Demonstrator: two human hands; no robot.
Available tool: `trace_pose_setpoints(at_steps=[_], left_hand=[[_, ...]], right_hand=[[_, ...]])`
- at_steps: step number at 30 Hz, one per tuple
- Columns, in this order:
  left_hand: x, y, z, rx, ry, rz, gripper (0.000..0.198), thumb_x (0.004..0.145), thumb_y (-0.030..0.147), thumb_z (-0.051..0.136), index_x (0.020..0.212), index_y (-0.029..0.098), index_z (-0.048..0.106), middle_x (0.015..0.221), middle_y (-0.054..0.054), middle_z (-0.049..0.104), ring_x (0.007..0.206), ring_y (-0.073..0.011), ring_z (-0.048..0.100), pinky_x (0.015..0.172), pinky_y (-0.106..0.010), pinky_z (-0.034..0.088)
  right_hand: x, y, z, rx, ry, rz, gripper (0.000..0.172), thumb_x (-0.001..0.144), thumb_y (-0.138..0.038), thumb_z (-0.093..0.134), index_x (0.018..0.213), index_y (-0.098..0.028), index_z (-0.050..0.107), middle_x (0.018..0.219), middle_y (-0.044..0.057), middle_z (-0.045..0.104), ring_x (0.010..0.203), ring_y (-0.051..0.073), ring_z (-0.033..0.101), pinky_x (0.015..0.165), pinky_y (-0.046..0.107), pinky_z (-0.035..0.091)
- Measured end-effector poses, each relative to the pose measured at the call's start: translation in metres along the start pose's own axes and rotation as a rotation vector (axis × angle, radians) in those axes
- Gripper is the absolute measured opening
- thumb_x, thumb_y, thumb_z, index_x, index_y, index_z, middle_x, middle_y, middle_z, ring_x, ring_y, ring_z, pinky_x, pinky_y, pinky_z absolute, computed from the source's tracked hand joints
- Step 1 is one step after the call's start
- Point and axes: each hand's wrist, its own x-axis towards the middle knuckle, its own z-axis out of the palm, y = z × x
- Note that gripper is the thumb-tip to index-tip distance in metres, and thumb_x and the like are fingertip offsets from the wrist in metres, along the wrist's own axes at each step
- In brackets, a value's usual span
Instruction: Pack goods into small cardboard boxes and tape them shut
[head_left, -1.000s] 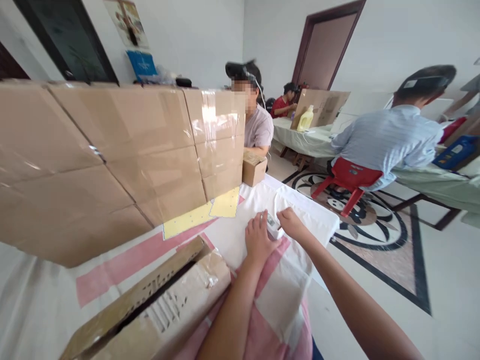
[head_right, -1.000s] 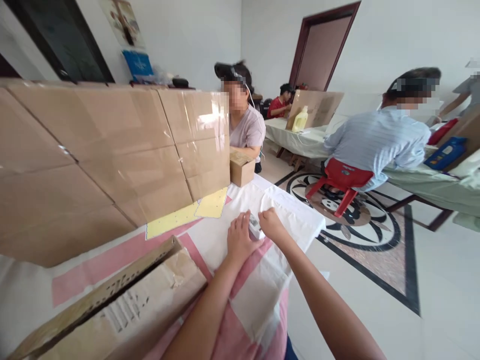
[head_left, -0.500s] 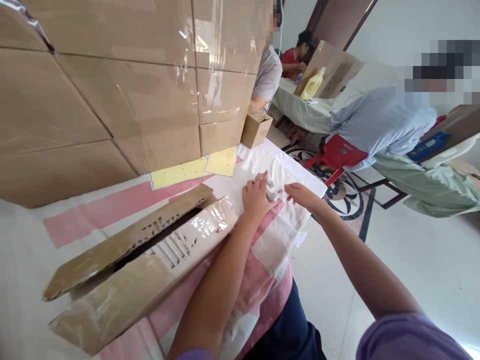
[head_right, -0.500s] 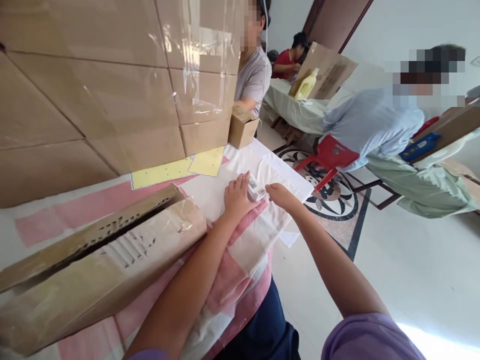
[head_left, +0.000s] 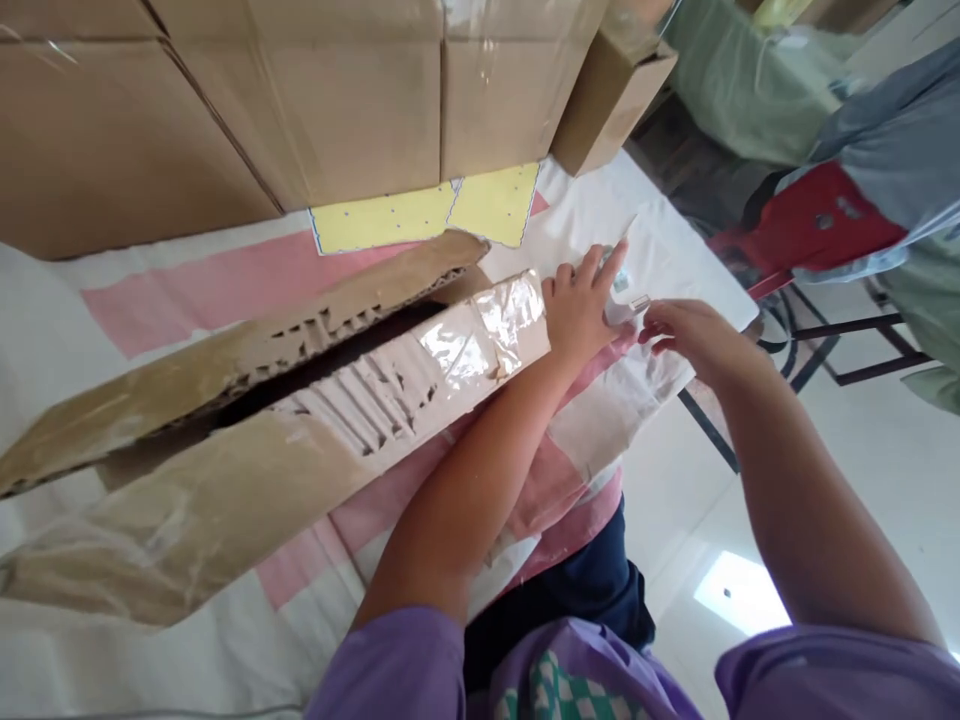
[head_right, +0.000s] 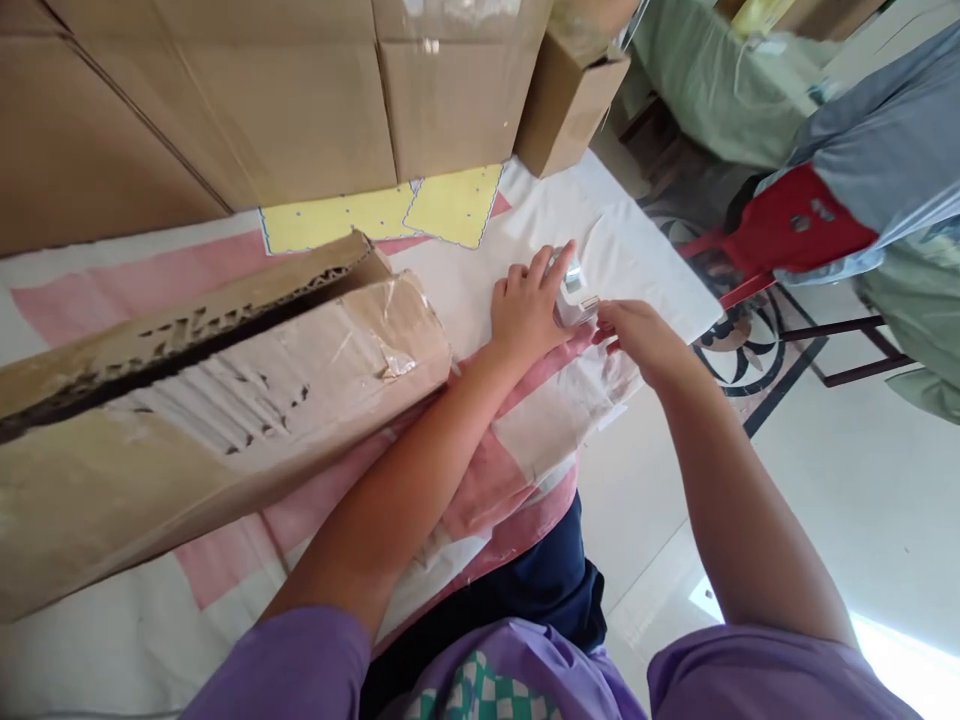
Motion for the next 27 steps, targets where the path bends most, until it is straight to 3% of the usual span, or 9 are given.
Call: trace_pose_setpoints(at_steps=[4,7,11,16,18,23,27], left_hand=[[0.0,-0.001,0.004,0.017,-0.002,0.003,0.094,0.084,0.049,0.077,0.164,0.033,0.029,0.165,-0.001,0.036,0.128,-0.0363,0.045,0.104,-0.047,0.042],[0.002,-0.003,0.009,0.016,0.0,0.009,0.104,0.081,0.051,0.081,0.165,0.03,0.024,0.166,-0.001,0.032,0.126,-0.0348,0.045,0.104,-0.048,0.043],[0.003,-0.002,0.009,0.03,-0.04,-0.014,0.097,0.087,0.053,0.072,0.166,0.033,0.02,0.167,-0.003,0.03,0.133,-0.0391,0.044,0.103,-0.049,0.043],[0.003,0.003,0.003,0.082,-0.059,-0.005,0.093,0.087,0.05,0.069,0.165,0.036,0.02,0.167,-0.005,0.033,0.135,-0.0405,0.044,0.102,-0.051,0.045],[0.003,0.004,0.001,0.103,-0.049,-0.005,0.095,0.085,0.051,0.071,0.165,0.035,0.022,0.167,-0.005,0.034,0.13,-0.0387,0.048,0.102,-0.05,0.046],[0.002,0.001,0.001,0.101,-0.002,0.002,0.098,0.082,0.056,0.074,0.164,0.028,0.028,0.165,-0.009,0.04,0.122,-0.0354,0.054,0.099,-0.045,0.048],[0.001,0.003,-0.003,0.044,0.024,0.025,0.1,0.079,0.053,0.078,0.162,0.025,0.03,0.164,-0.012,0.039,0.128,-0.0369,0.051,0.102,-0.047,0.048]], right_hand=[[-0.007,-0.015,-0.001,-0.062,0.117,-0.005,0.028,0.093,-0.009,0.054,0.068,-0.016,0.061,0.066,0.003,0.06,0.067,0.012,0.057,0.062,0.027,0.043],[-0.004,-0.008,0.0,-0.078,0.052,-0.032,0.03,0.098,-0.009,0.053,0.07,-0.016,0.061,0.068,0.002,0.061,0.068,0.011,0.058,0.065,0.028,0.044],[0.006,0.024,0.003,0.027,-0.035,-0.143,0.034,0.106,-0.029,0.054,0.074,-0.018,0.058,0.069,0.001,0.061,0.064,0.011,0.054,0.065,0.028,0.043],[0.023,0.054,0.001,0.083,-0.087,-0.301,0.048,0.094,-0.067,0.06,0.076,-0.023,0.055,0.069,0.0,0.059,0.061,0.014,0.048,0.061,0.03,0.04],[0.026,0.058,-0.001,0.064,-0.093,-0.316,0.047,0.093,-0.067,0.058,0.076,-0.023,0.055,0.07,0.0,0.059,0.064,0.015,0.048,0.065,0.031,0.041],[0.017,0.06,-0.002,0.0,-0.04,-0.339,0.033,0.087,-0.049,0.066,0.072,-0.022,0.052,0.078,0.0,0.056,0.075,0.015,0.048,0.073,0.03,0.042],[0.0,0.063,-0.004,0.056,-0.037,-0.346,0.039,0.091,-0.061,0.051,0.08,-0.024,0.049,0.077,-0.001,0.059,0.066,0.014,0.046,0.063,0.028,0.04]])
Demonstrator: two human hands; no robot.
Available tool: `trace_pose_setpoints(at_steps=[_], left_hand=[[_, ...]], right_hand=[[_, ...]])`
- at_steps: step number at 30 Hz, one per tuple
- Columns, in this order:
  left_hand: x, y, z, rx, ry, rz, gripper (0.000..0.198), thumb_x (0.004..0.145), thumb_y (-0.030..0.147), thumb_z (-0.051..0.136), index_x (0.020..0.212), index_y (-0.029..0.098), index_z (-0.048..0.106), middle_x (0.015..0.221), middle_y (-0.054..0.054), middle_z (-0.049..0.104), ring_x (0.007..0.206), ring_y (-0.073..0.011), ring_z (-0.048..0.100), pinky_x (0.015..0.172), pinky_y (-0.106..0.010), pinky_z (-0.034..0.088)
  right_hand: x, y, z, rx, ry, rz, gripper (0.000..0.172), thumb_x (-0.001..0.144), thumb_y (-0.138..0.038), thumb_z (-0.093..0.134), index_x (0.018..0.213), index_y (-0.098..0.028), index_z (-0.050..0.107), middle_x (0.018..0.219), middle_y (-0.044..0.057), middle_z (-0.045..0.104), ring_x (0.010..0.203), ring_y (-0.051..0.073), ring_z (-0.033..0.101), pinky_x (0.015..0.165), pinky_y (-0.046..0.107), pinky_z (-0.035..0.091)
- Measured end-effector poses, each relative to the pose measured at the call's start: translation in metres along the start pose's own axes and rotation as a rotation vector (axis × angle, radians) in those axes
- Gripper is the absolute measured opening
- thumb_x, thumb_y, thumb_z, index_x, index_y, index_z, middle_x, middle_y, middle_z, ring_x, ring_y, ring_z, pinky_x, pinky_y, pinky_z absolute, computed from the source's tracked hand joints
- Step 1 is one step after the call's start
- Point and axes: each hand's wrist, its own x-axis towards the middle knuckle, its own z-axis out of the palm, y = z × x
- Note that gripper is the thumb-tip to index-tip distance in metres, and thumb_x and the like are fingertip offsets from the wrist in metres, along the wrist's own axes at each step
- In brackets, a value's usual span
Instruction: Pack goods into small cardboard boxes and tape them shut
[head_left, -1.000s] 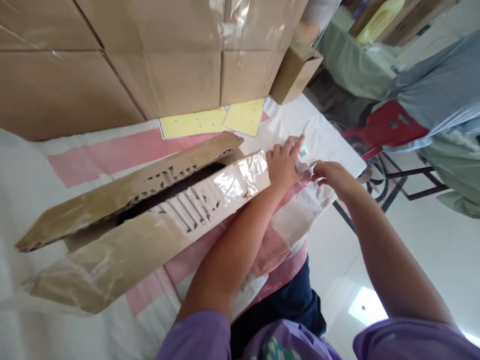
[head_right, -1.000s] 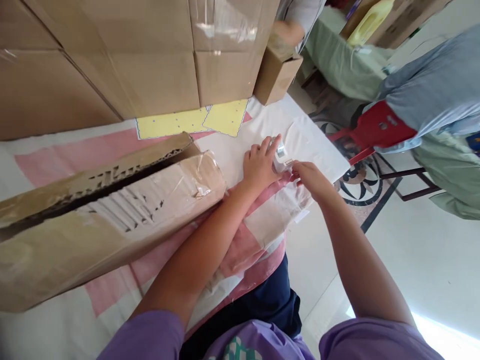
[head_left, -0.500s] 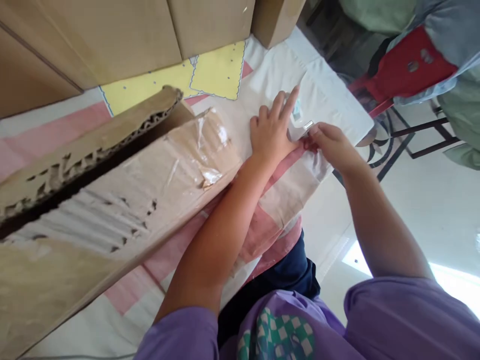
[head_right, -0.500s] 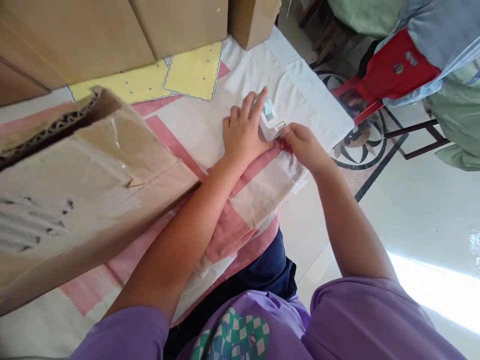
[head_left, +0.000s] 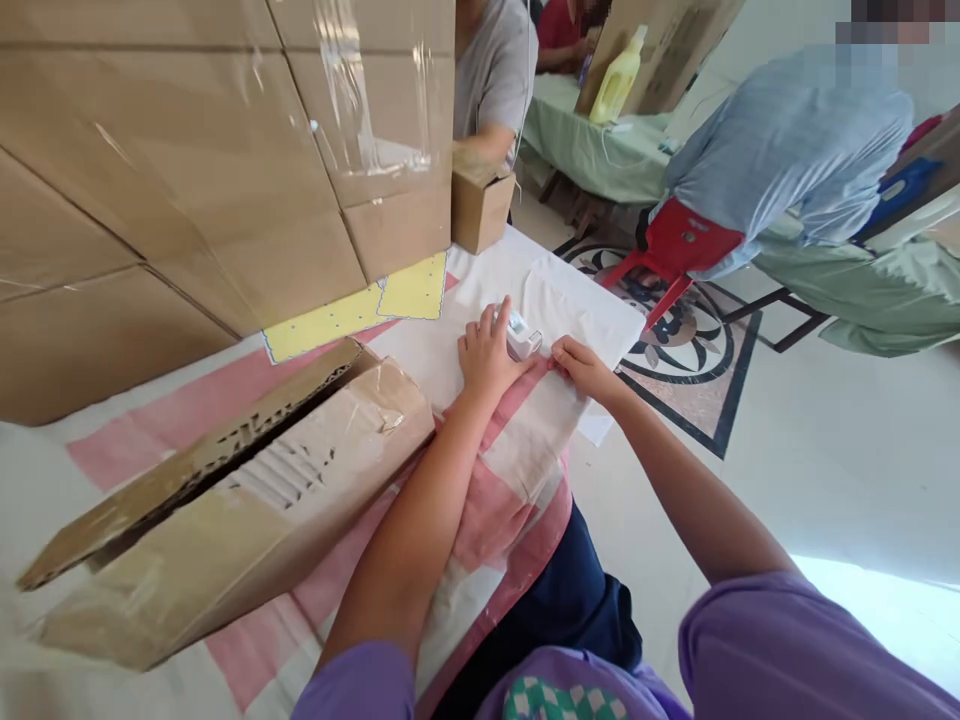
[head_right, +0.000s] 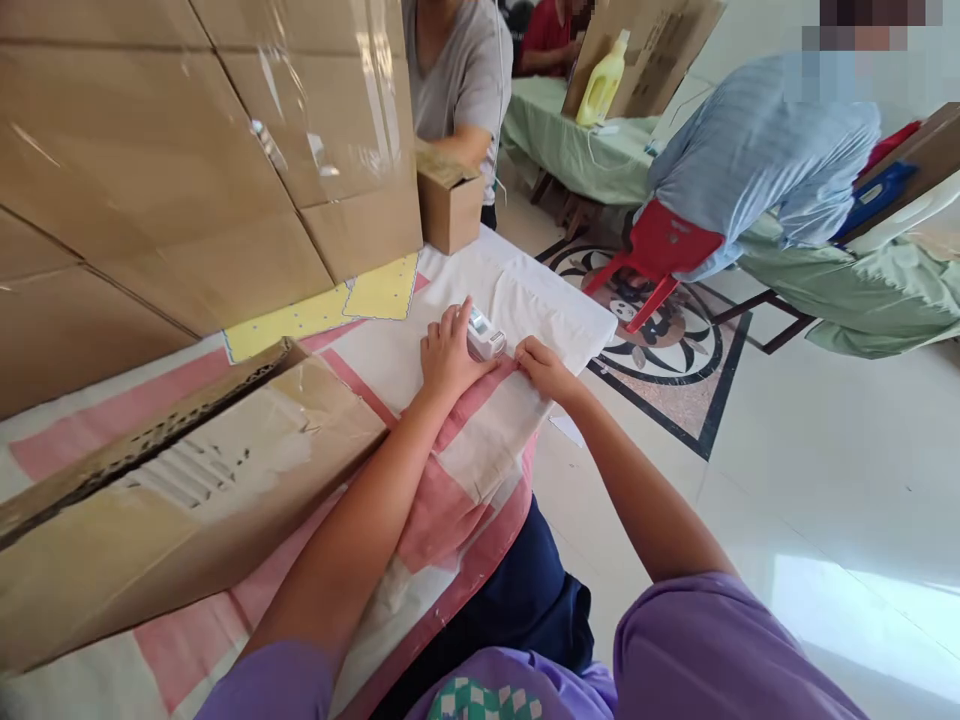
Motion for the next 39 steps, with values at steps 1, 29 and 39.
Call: trace_pose_setpoints(at_steps=[1,29,39], left_hand=[[0.0,0.003,-0.003,-0.04,0.023,0.008,0.096,0.08,0.05,0.077,0.161,0.024,0.032,0.164,-0.013,0.038,0.132,-0.0368,0.049,0.104,-0.046,0.047],[-0.181,0.032,-0.203,0.112,0.399,-0.061,0.023,0.103,0.031,0.05,0.09,0.022,0.066,0.086,-0.002,0.072,0.081,-0.0177,0.064,0.073,-0.03,0.042],[-0.195,-0.032,-0.314,-0.065,0.304,-0.459,0.026,0.093,0.038,0.057,0.072,0.022,0.06,0.068,0.001,0.051,0.065,-0.0156,0.045,0.059,-0.028,0.036]], right_hand=[[-0.005,-0.002,0.0,0.018,0.008,-0.014,0.041,0.092,-0.064,0.048,0.082,-0.024,0.048,0.078,0.0,0.06,0.065,0.014,0.046,0.063,0.028,0.041],[-0.084,-0.143,0.068,0.079,0.079,-0.762,0.031,0.103,-0.043,0.053,0.129,-0.028,0.061,0.148,0.011,0.058,0.139,0.031,0.052,0.109,0.052,0.046],[-0.005,-0.244,0.151,-0.535,-0.311,-0.955,0.035,0.105,-0.034,0.043,0.123,-0.021,0.07,0.121,0.013,0.074,0.121,0.034,0.062,0.102,0.051,0.041]])
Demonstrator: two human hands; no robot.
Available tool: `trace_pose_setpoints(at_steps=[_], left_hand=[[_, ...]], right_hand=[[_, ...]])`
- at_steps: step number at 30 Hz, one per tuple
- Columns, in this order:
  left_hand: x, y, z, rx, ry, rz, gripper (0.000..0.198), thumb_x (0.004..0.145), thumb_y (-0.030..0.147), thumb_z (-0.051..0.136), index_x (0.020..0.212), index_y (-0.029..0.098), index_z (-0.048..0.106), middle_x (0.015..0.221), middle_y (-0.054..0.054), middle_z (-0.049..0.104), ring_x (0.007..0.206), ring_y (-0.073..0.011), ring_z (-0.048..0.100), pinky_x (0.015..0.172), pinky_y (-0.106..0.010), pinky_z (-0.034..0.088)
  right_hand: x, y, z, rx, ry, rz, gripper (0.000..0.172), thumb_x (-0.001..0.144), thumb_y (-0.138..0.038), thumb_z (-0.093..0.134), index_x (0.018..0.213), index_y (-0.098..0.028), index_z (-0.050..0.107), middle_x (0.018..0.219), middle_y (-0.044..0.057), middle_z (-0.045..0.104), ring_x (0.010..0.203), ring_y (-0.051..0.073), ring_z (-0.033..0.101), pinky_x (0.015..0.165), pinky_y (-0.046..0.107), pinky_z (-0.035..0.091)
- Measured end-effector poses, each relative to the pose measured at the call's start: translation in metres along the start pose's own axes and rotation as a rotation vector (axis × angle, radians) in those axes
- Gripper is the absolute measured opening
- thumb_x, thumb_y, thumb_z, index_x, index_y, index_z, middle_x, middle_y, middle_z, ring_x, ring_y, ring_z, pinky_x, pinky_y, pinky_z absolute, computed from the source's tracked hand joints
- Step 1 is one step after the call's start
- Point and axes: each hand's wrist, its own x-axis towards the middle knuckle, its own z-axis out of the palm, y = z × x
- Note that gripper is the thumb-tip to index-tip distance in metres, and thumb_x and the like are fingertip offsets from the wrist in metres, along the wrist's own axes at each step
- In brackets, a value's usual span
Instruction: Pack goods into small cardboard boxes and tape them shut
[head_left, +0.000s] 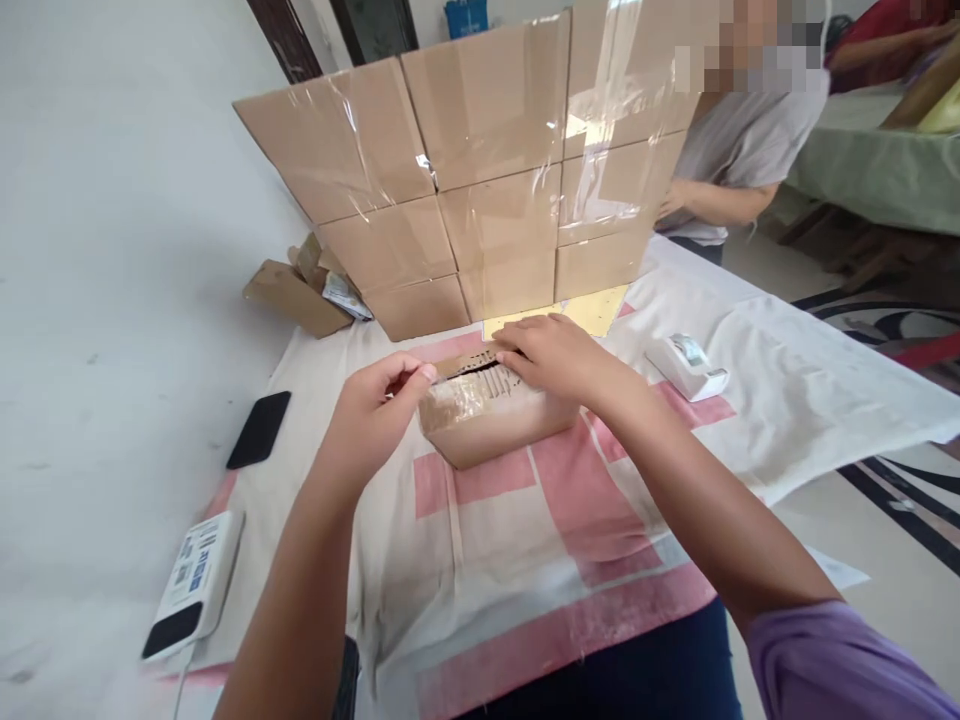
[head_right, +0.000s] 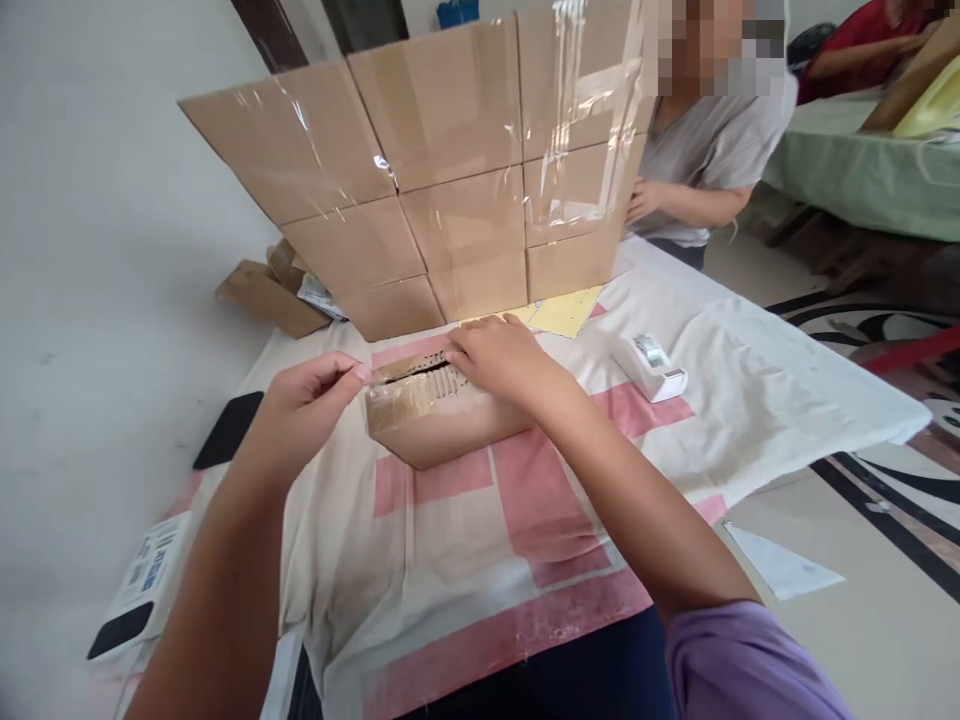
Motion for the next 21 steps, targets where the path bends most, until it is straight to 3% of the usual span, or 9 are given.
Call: trace_pose_setpoints(at_steps=[3,8,13,15,21], left_hand=[[0.01,-0.009,-0.006,0.039,-0.063,-0.061,0.028,0.091,0.039,0.058,0.069,0.022,0.06,0.067,0.0,0.05,0.063,-0.0158,0.044,0.056,-0.028,0.034],[0.021,-0.02,-0.007,0.03,-0.173,-0.145,0.03,0.09,0.039,0.059,0.066,0.022,0.06,0.065,0.0,0.053,0.061,-0.0149,0.044,0.054,-0.027,0.033],[0.032,-0.03,-0.001,-0.049,-0.338,-0.185,0.026,0.089,0.039,0.063,0.07,0.024,0.072,0.07,-0.002,0.063,0.064,-0.0154,0.051,0.056,-0.027,0.038],[0.035,-0.035,0.003,-0.042,-0.343,-0.206,0.022,0.087,0.038,0.066,0.072,0.025,0.074,0.072,-0.002,0.066,0.064,-0.0153,0.053,0.055,-0.027,0.038],[0.035,-0.041,0.011,0.053,-0.296,-0.273,0.016,0.081,0.038,0.075,0.071,0.026,0.073,0.052,0.004,0.042,0.05,-0.0119,0.037,0.048,-0.026,0.025]], right_hand=[[0.008,0.007,0.012,0.032,-0.063,-0.033,0.033,0.106,-0.034,0.042,0.124,-0.025,0.068,0.123,0.01,0.073,0.119,0.033,0.061,0.098,0.049,0.039],[-0.004,0.014,0.02,0.089,-0.017,-0.065,0.032,0.106,-0.037,0.043,0.131,-0.031,0.061,0.132,0.008,0.069,0.124,0.037,0.053,0.091,0.052,0.042],[-0.005,0.018,0.024,0.13,0.013,-0.107,0.032,0.105,-0.042,0.044,0.133,-0.034,0.058,0.13,0.008,0.068,0.118,0.039,0.054,0.082,0.054,0.047],[-0.004,0.02,0.025,0.164,0.044,-0.137,0.032,0.104,-0.045,0.046,0.132,-0.035,0.058,0.127,0.008,0.068,0.116,0.039,0.055,0.083,0.056,0.048],[-0.005,0.023,0.027,0.189,0.063,-0.168,0.035,0.104,-0.048,0.047,0.134,-0.034,0.059,0.128,0.009,0.067,0.122,0.041,0.053,0.091,0.062,0.047]])
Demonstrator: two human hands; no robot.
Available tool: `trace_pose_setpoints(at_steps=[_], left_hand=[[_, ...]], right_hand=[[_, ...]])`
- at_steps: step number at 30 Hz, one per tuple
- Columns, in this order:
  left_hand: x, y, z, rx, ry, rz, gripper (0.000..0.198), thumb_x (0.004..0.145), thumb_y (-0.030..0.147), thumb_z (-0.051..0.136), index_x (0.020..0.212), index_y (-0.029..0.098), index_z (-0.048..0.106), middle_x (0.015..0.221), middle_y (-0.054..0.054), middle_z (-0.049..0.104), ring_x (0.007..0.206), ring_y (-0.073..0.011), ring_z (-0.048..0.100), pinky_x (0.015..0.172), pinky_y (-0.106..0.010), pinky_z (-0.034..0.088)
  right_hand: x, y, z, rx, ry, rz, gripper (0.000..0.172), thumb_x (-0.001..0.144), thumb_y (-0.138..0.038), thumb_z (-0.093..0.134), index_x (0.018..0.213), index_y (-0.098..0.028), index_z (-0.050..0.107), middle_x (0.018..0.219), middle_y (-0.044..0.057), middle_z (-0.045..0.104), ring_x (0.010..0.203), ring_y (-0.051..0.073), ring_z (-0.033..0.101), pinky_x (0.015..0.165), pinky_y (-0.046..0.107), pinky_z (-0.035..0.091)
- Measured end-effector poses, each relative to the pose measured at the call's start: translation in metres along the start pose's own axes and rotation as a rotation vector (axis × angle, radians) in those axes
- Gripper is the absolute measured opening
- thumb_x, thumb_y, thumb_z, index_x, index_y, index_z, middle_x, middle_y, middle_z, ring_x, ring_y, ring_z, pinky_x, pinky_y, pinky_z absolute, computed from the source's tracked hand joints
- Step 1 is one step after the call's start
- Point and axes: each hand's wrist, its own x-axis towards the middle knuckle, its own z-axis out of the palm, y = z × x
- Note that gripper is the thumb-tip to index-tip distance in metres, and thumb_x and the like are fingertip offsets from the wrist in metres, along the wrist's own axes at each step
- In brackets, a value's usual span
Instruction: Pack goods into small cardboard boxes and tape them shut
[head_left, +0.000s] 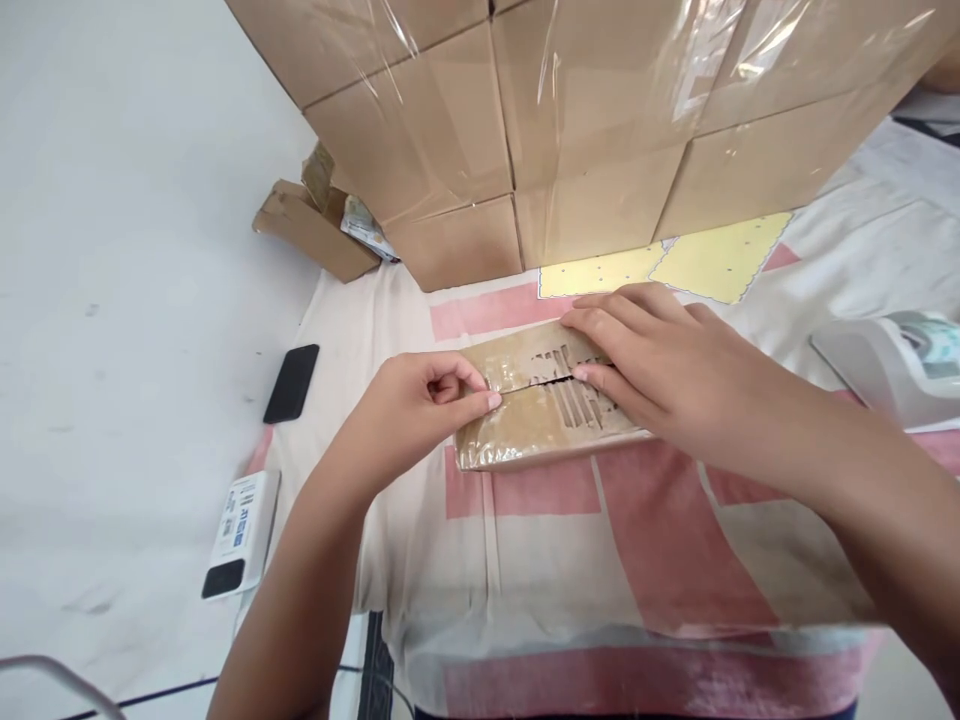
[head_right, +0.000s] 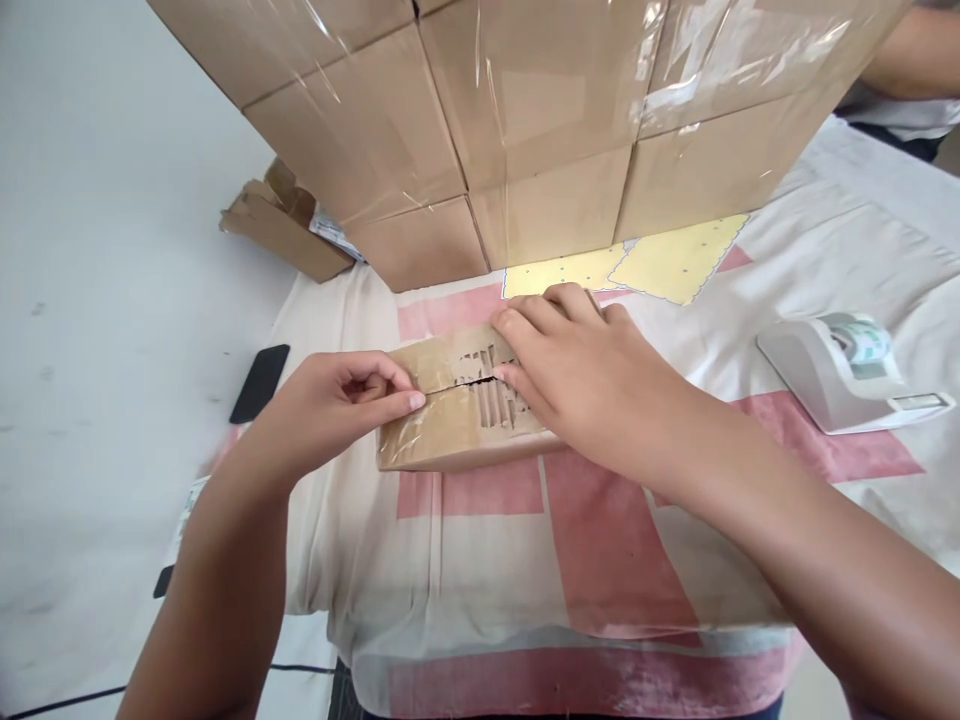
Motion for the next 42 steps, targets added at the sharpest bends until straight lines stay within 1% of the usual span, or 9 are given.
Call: trace_pose_setpoints(at_steps=[13,17,20,24,27,30,34,39,42], left_hand=[[0.003,-0.005,0.003,0.146,0.096,-0.101,0.049,0.077,0.058,0.078,0.104,0.027,0.05,0.066,0.008,0.045,0.062,-0.0132,0.046,0.056,-0.024,0.031],[0.003,-0.013,0.004,0.027,-0.024,-0.044,0.052,0.084,0.058,0.072,0.12,0.028,0.049,0.094,0.001,0.059,0.084,-0.0174,0.057,0.07,-0.028,0.046],[-0.002,-0.017,0.0,-0.107,-0.209,-0.053,0.064,0.084,0.058,0.073,0.133,0.028,0.045,0.124,-0.006,0.06,0.104,-0.0232,0.062,0.08,-0.032,0.052],[-0.008,-0.021,-0.003,-0.231,-0.344,-0.051,0.087,0.079,0.053,0.082,0.145,0.031,0.031,0.139,-0.008,0.055,0.124,-0.0279,0.058,0.089,-0.034,0.054],[-0.007,-0.023,0.002,-0.282,-0.295,-0.039,0.068,0.087,0.058,0.07,0.139,0.028,0.037,0.134,-0.007,0.056,0.123,-0.0265,0.058,0.094,-0.034,0.052],[-0.004,-0.023,0.011,-0.29,-0.177,-0.082,0.049,0.094,0.063,0.056,0.125,0.027,0.044,0.12,-0.004,0.06,0.11,-0.0251,0.061,0.088,-0.034,0.051],[0.0,-0.026,0.017,-0.319,-0.163,-0.148,0.053,0.089,0.066,0.06,0.124,0.029,0.044,0.117,-0.003,0.06,0.111,-0.0279,0.061,0.081,-0.033,0.05],[0.005,-0.027,0.009,-0.337,-0.256,-0.126,0.063,0.083,0.067,0.068,0.131,0.034,0.043,0.129,-0.004,0.06,0.123,-0.0316,0.058,0.095,-0.039,0.045],[0.005,-0.017,0.016,-0.376,-0.305,-0.102,0.063,0.081,0.065,0.07,0.13,0.034,0.045,0.129,-0.004,0.062,0.123,-0.0332,0.057,0.099,-0.041,0.042]], right_hand=[[-0.001,-0.014,-0.007,-0.148,-0.107,0.09,0.041,0.106,-0.037,0.036,0.136,-0.022,0.059,0.14,0.013,0.062,0.132,0.038,0.05,0.098,0.058,0.049],[-0.001,-0.013,-0.011,-0.074,0.042,0.184,0.042,0.103,-0.045,0.045,0.128,-0.018,0.065,0.145,0.017,0.058,0.143,0.041,0.044,0.107,0.063,0.047],[-0.01,-0.004,-0.02,0.109,0.101,0.341,0.048,0.097,-0.052,0.055,0.133,-0.021,0.063,0.14,0.015,0.062,0.134,0.041,0.055,0.105,0.063,0.051],[-0.044,0.023,-0.026,0.459,0.007,0.372,0.084,0.089,-0.058,0.067,0.161,-0.034,0.031,0.165,0.009,0.04,0.146,0.038,0.047,0.112,0.056,0.05],[-0.075,0.041,-0.016,0.58,-0.125,0.291,0.112,0.082,-0.055,0.078,0.167,-0.04,0.005,0.175,0.004,0.017,0.158,0.037,0.026,0.122,0.055,0.038],[-0.093,0.043,0.001,0.653,-0.175,0.318,0.129,0.078,-0.047,0.085,0.166,-0.037,-0.008,0.173,0.01,0.022,0.156,0.037,0.031,0.123,0.058,0.035],[-0.094,0.041,0.015,0.818,-0.127,0.37,0.138,0.077,-0.045,0.085,0.163,-0.03,-0.022,0.173,0.016,0.018,0.153,0.035,0.038,0.122,0.056,0.036],[-0.089,0.041,0.016,0.854,-0.079,0.328,0.143,0.06,-0.045,0.094,0.167,-0.025,0.001,0.171,0.018,0.02,0.157,0.036,0.025,0.128,0.053,0.022],[-0.108,0.027,0.014,0.879,0.076,0.316,0.133,0.056,-0.043,0.096,0.163,-0.022,0.019,0.164,0.019,0.032,0.15,0.037,0.038,0.123,0.051,0.032]])
